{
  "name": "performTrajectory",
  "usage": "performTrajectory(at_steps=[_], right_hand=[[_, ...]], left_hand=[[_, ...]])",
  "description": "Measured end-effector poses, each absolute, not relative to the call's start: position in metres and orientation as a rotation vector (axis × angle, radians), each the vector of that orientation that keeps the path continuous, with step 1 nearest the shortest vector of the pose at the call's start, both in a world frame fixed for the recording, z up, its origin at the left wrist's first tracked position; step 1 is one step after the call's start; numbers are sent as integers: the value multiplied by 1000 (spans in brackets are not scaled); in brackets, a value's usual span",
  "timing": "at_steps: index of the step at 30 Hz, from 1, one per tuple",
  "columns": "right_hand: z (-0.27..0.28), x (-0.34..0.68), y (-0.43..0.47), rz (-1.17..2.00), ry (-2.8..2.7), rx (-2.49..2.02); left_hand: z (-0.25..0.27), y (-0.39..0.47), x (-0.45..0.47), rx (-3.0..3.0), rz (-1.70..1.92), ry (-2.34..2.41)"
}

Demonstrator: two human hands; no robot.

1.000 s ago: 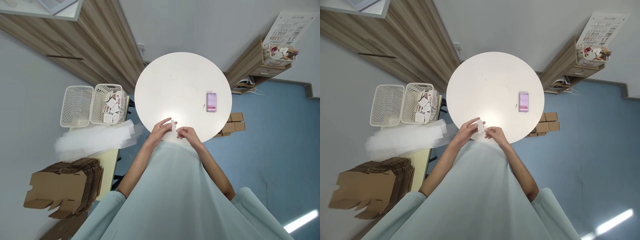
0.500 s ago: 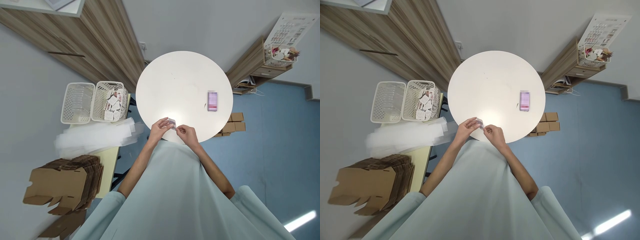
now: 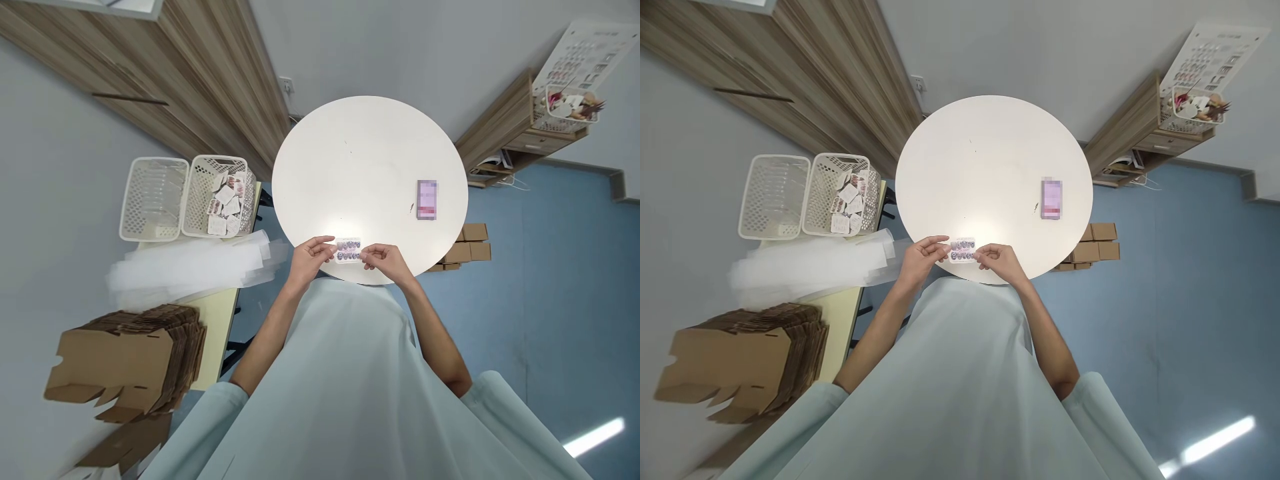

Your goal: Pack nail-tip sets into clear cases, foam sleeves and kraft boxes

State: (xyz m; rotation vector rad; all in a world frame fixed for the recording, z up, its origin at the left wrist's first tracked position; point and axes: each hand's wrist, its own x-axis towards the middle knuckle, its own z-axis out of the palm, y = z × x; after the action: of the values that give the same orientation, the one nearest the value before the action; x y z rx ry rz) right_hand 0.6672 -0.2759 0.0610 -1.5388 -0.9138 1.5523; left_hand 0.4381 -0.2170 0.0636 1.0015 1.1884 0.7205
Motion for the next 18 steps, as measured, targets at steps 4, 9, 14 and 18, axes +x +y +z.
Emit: performTrajectory(at_steps=[4, 9, 14, 18], right_hand=[[61, 670, -269, 1496, -889, -1488], [57, 668, -264, 1488, -918, -1465], [57, 670, -262, 1440, -903, -1472], [56, 675, -260, 1459, -895, -1456]], left_hand=[[63, -219, 437, 1023, 671, 1147], [58, -223, 436, 1029, 645, 1165], [51, -227, 431, 1008, 504, 1196], [48, -228, 434, 990, 518, 1191]])
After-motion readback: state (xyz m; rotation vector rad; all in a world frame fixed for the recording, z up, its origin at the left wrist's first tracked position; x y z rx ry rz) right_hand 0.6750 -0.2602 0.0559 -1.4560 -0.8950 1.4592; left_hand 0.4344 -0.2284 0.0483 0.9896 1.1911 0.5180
